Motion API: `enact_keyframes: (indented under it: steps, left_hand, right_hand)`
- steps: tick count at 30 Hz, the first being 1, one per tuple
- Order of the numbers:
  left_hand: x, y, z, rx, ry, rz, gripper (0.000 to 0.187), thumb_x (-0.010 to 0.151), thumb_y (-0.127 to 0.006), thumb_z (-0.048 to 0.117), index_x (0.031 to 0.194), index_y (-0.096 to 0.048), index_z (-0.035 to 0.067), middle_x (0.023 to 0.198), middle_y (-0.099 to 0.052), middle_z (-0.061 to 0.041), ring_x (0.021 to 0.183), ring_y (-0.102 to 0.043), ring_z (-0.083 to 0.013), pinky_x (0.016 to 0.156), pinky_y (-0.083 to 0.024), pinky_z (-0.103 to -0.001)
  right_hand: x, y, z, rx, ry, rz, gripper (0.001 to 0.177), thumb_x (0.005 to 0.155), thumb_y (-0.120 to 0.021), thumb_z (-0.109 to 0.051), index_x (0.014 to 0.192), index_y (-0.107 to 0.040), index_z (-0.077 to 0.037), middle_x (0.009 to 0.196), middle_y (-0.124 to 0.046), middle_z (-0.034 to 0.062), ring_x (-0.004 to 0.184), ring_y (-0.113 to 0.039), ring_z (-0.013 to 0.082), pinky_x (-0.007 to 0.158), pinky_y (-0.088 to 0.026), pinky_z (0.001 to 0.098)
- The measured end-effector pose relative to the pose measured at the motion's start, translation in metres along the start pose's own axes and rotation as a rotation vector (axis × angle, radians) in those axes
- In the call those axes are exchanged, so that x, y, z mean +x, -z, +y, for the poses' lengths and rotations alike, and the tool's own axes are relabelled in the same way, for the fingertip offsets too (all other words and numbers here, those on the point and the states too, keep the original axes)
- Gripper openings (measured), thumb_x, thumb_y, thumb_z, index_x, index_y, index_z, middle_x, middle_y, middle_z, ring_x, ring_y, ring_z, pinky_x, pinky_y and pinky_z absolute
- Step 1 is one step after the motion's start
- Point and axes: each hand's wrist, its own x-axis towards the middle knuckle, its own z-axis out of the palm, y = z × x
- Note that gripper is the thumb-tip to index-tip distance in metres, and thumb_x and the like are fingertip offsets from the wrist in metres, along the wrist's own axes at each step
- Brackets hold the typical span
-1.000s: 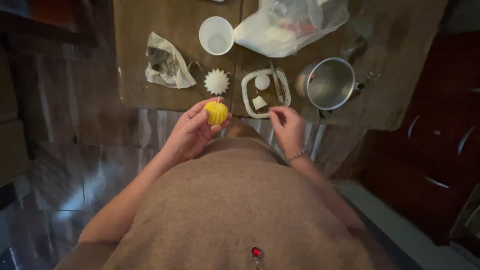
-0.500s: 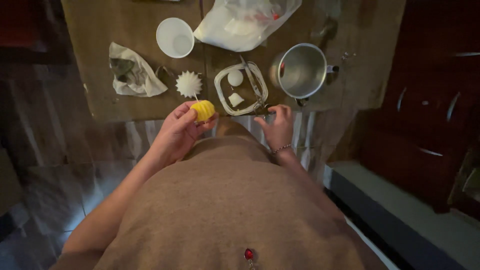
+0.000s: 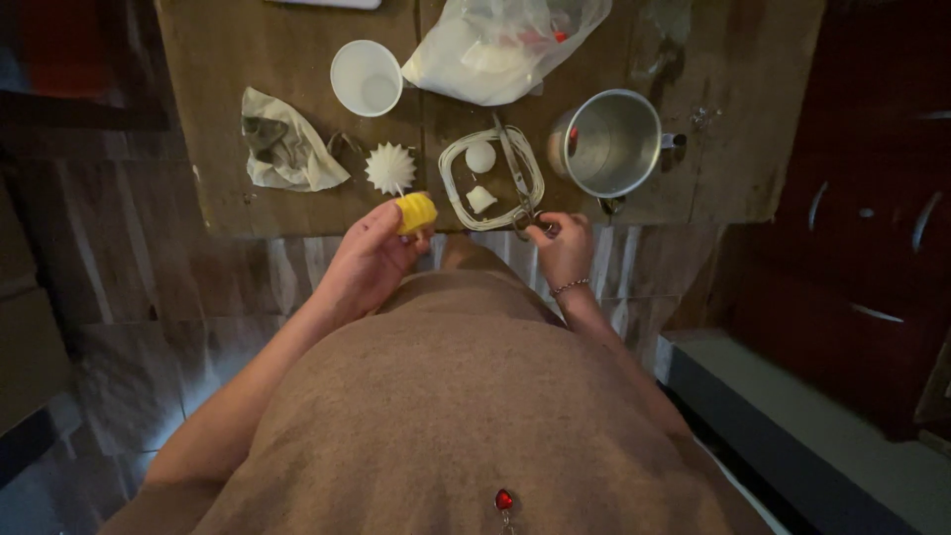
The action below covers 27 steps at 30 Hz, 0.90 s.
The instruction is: The person presses a yellow wax ball into a white spiky mold and shapes it by hand, then trims a greenish molded ball with scissors at a wooden table. They handle a bag of white powder, a metal pot, cups, and a scale while working the molded pieces.
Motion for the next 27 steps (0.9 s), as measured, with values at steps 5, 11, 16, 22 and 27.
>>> enact_keyframes:
  steps: [5,11,16,22,27]
  left_hand:
    - [0.001,0.004,-0.002,-0.033,-0.002,-0.028,0.037,0.103,-0.068,0.026,0.128,-0.059,0.0,0.125,-0.066,-0.01,0.111,-0.064,-0.0211,0.096,-0.053,-0.034]
    - [0.002,-0.008,0.003,-0.022,0.016,0.025,0.043,0.102,-0.067,0.025,0.136,-0.056,0.001,0.128,-0.065,-0.01,0.114,-0.065,-0.0236,0.1,-0.055,-0.038]
    - [0.006,-0.008,0.001,-0.031,0.008,0.017,0.047,0.103,-0.065,0.025,0.141,-0.055,0.001,0.129,-0.064,-0.01,0.116,-0.065,-0.0247,0.103,-0.054,-0.038]
    - [0.014,-0.011,-0.003,-0.068,-0.024,-0.01,0.039,0.102,-0.066,0.02,0.134,-0.057,0.0,0.127,-0.066,-0.012,0.122,-0.064,-0.0284,0.11,-0.051,-0.042]
    - [0.025,-0.014,-0.009,-0.119,-0.073,0.043,0.03,0.102,-0.067,0.013,0.128,-0.06,0.0,0.124,-0.067,-0.013,0.124,-0.064,-0.0304,0.115,-0.049,-0.045]
  right_hand:
    - [0.004,-0.011,0.017,-0.109,0.251,0.165,0.025,0.075,-0.087,-0.021,0.093,-0.077,-0.005,0.101,-0.07,0.0148,0.095,-0.068,0.0322,0.086,-0.055,0.0423]
    - [-0.001,-0.003,0.015,-0.141,0.295,0.188,0.019,0.078,-0.083,-0.014,0.091,-0.076,-0.004,0.097,-0.072,0.0146,0.093,-0.069,0.0331,0.085,-0.056,0.0426]
    - [-0.017,0.015,0.001,-0.036,0.152,0.138,0.024,0.08,-0.086,-0.02,0.087,-0.072,-0.001,0.094,-0.072,0.012,0.079,-0.074,0.0229,0.071,-0.059,0.0349]
    - [-0.037,0.036,0.005,0.23,-0.087,-0.101,0.014,0.083,-0.083,-0.011,0.088,-0.071,-0.003,0.082,-0.076,0.0082,0.073,-0.07,0.0155,0.066,-0.056,0.0301]
    - [-0.042,0.021,0.053,0.479,0.046,-0.377,0.012,0.086,-0.072,-0.006,0.091,-0.061,-0.005,0.085,-0.067,0.0004,0.082,-0.071,0.0104,0.074,-0.058,0.0271]
